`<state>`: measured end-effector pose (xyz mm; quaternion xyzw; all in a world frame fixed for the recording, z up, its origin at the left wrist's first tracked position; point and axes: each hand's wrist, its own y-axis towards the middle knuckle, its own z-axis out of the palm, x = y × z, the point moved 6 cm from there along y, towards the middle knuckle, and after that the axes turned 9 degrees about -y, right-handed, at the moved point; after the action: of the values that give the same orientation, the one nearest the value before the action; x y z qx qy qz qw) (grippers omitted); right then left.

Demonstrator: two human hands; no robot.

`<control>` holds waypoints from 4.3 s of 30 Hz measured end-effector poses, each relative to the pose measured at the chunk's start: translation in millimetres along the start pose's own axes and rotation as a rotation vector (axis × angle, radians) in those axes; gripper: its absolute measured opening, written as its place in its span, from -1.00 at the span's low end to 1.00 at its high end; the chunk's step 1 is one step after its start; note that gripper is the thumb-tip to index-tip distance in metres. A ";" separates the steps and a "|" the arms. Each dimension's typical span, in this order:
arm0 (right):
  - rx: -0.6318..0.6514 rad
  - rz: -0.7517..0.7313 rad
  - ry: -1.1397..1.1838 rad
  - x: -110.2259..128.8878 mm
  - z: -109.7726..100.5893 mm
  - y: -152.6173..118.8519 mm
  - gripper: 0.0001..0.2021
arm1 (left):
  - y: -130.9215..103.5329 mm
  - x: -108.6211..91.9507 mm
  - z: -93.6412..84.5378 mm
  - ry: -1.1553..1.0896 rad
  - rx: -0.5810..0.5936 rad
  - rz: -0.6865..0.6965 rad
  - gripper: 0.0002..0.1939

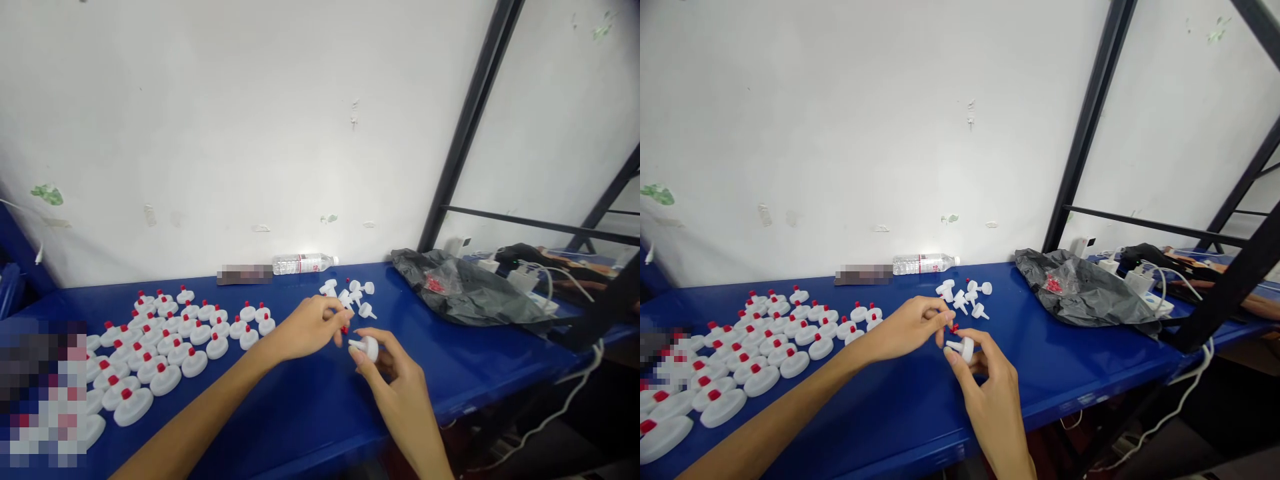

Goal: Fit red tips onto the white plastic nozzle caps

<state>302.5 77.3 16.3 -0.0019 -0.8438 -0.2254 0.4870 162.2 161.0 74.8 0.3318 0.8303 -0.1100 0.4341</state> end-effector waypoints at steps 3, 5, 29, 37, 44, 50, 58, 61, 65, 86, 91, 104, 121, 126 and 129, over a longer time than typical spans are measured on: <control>0.024 -0.018 -0.073 4.8 1.6 -1.3 -0.68 | -1.1 8.7 -7.5 0.375 -0.122 -0.025 -0.74; 0.041 -0.048 -0.101 8.8 3.5 -2.0 -0.70 | -1.0 17.0 -6.0 0.443 -0.128 -0.046 -0.71; 0.063 0.017 0.016 6.5 6.6 -3.9 -0.69 | -29.0 27.8 -10.0 -0.161 -0.164 -0.092 -0.75; 0.112 -0.011 -0.042 8.0 10.4 -3.5 -0.77 | -36.2 23.0 10.5 0.081 0.026 -0.024 -0.85; 0.090 -0.006 -0.032 8.6 8.9 -4.9 -0.76 | -32.3 31.4 14.2 0.137 -0.023 0.069 -0.88; 0.073 -0.019 -0.047 5.6 7.3 -4.6 -0.75 | -30.6 36.5 5.9 0.026 -0.055 0.050 -0.87; 0.045 -0.117 0.034 6.7 6.5 -0.7 -0.74 | -28.2 31.6 -0.1 -0.096 -0.163 0.020 -0.86; 0.070 -0.145 0.031 7.9 7.3 -1.3 -0.77 | -28.9 25.5 2.3 -0.072 -0.154 0.069 -0.86; 0.105 -0.172 0.022 10.5 7.9 -2.0 -0.78 | -31.7 18.9 6.4 0.025 -0.133 0.183 -0.88; 0.070 -0.083 0.061 12.2 2.9 -3.2 -0.80 | -35.4 11.7 3.5 0.050 -0.188 0.258 -0.89; 0.086 -0.073 0.086 10.1 3.8 -3.3 -0.80 | -35.8 7.3 0.6 -0.040 -0.200 0.231 -0.91; 0.099 -0.092 0.132 4.3 3.0 -0.2 -0.83 | -33.0 18.6 1.1 -0.348 -0.158 0.013 -0.86; 0.120 -0.019 0.185 2.6 2.2 0.2 -0.78 | -34.8 18.0 12.8 -0.150 -0.089 0.012 -0.54; 0.087 -0.002 0.205 3.3 2.1 -0.2 -0.69 | -39.1 7.7 11.9 -0.061 -0.114 0.087 -0.53; 0.088 -0.002 0.197 3.0 2.0 -1.6 -0.71 | -40.6 2.6 11.3 -0.016 -0.110 0.126 -0.59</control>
<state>298.9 75.9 17.3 0.0425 -0.8008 -0.1877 0.5672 142.2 126.2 61.7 0.3580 0.8091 -0.0392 0.4645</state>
